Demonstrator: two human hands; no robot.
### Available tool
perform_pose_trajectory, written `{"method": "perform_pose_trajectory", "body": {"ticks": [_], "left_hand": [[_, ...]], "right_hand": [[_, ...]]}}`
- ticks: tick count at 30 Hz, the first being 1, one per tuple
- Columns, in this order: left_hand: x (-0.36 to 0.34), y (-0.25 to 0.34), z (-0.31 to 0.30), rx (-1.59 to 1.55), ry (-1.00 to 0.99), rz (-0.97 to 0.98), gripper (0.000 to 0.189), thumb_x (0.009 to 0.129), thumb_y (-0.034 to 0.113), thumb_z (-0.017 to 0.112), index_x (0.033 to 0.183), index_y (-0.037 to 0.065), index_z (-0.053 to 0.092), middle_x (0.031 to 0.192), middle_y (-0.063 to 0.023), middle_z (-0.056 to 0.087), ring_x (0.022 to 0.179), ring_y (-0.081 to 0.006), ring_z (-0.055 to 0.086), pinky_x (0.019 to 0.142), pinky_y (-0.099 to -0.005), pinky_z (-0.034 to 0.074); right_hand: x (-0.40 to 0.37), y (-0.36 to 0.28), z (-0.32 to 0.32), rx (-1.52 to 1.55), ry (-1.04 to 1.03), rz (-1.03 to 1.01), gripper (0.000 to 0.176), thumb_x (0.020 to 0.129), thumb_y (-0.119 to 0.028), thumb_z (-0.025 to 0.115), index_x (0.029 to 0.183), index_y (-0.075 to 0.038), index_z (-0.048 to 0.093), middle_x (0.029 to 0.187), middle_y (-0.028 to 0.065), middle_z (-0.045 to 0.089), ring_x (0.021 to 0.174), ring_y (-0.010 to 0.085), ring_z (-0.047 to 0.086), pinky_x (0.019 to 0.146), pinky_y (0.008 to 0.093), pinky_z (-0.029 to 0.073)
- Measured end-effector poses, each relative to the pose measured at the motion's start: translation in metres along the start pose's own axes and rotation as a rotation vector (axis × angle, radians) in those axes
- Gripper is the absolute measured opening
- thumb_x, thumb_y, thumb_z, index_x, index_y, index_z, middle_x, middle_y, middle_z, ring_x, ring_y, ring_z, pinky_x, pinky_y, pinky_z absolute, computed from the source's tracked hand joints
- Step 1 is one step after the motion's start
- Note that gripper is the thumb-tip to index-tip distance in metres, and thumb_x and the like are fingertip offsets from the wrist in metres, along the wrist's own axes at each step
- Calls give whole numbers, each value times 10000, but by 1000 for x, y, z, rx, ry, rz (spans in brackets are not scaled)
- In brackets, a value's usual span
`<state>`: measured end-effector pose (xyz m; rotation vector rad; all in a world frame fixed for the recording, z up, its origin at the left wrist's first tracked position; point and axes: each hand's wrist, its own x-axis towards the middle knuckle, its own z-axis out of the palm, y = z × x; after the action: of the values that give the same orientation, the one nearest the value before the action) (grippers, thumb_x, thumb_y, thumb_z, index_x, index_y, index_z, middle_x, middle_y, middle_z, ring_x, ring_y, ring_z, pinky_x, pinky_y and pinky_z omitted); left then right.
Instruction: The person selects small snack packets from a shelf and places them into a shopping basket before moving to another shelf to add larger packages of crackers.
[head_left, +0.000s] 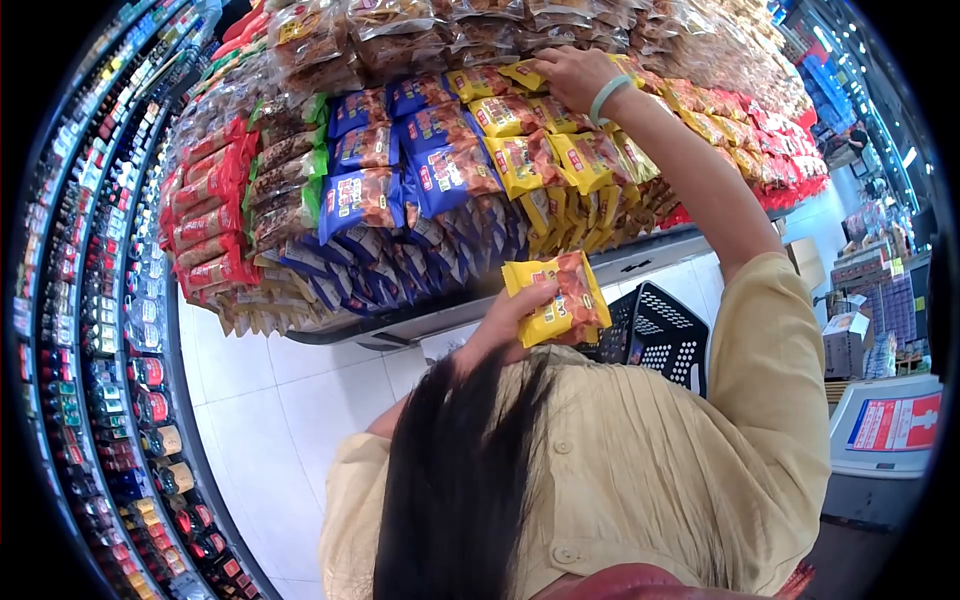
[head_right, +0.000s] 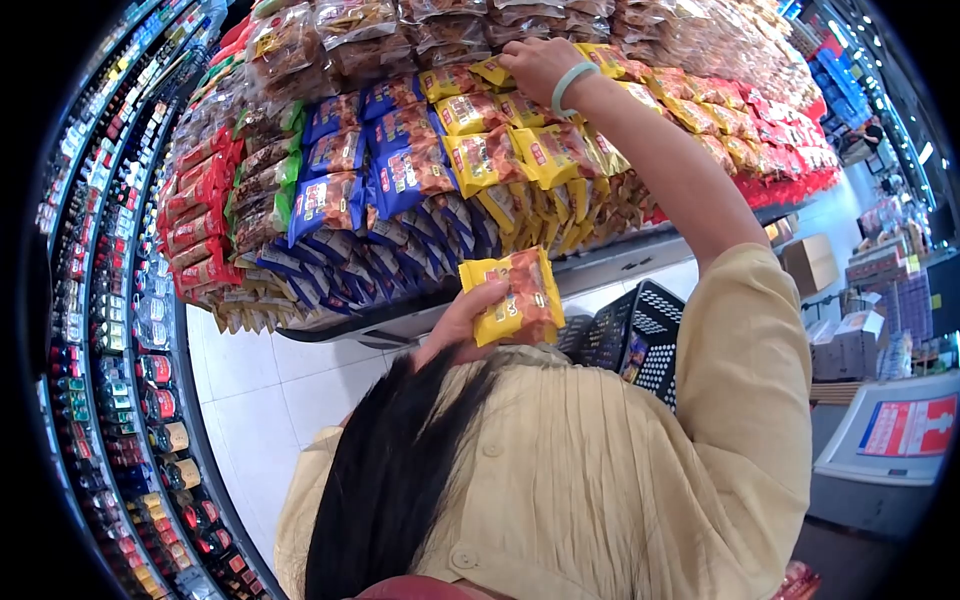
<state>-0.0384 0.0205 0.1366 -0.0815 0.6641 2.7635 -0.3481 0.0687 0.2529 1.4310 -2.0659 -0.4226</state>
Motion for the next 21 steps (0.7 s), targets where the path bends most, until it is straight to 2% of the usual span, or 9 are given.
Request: {"method": "perform_pose_trajectory", "body": {"ticks": [5,7,13,14,16,18,21], "left_hand": [[1,-3,3,-62,-4,-33,493,884,248,576,1285,23,396,1100,-131,583,947,-247,643,752,-383,569],[0,-1,5,-54,40,-61,477,891,244,568,1279,21,401,1094,-130,586,946,-248,642,766,-386,564],[7,0,13,-71,90,-120,400,916,224,532,1240,13,426,1076,-141,598,919,-249,645,767,-376,556],[8,-2,16,-127,109,-145,382,922,219,523,1229,12,431,1067,-146,603,904,-246,647,752,-369,556],[16,-7,14,-80,121,-185,358,928,226,506,1205,5,453,984,-149,633,865,-229,646,719,-352,544],[21,-14,19,-78,143,-182,350,927,244,499,1180,4,476,966,-153,639,855,-227,643,724,-347,542],[34,-23,6,110,37,-241,393,940,306,447,1191,6,486,1049,-140,620,878,-238,637,748,-340,531]], "right_hand": [[-14,2,-18,52,159,18,271,832,-140,560,1098,-102,596,1080,38,623,947,206,630,727,337,554],[-27,-4,-48,164,288,67,243,810,-142,591,1048,-97,613,992,46,647,853,219,655,686,334,553],[-105,-33,-128,334,502,69,271,731,-77,641,1001,-95,632,966,51,657,803,223,653,661,324,536],[-119,-43,-137,359,502,101,308,694,-34,628,998,-87,642,948,53,659,777,221,647,647,324,531],[-145,-57,-148,340,502,52,313,670,-43,648,981,-69,643,932,57,653,752,221,638,630,328,522],[-169,-77,-153,372,464,56,340,657,-70,667,996,-61,639,914,61,644,712,223,617,599,322,503],[-198,-107,-152,419,366,53,392,646,-129,688,1026,-51,628,910,54,634,705,206,609,592,307,486]]}}
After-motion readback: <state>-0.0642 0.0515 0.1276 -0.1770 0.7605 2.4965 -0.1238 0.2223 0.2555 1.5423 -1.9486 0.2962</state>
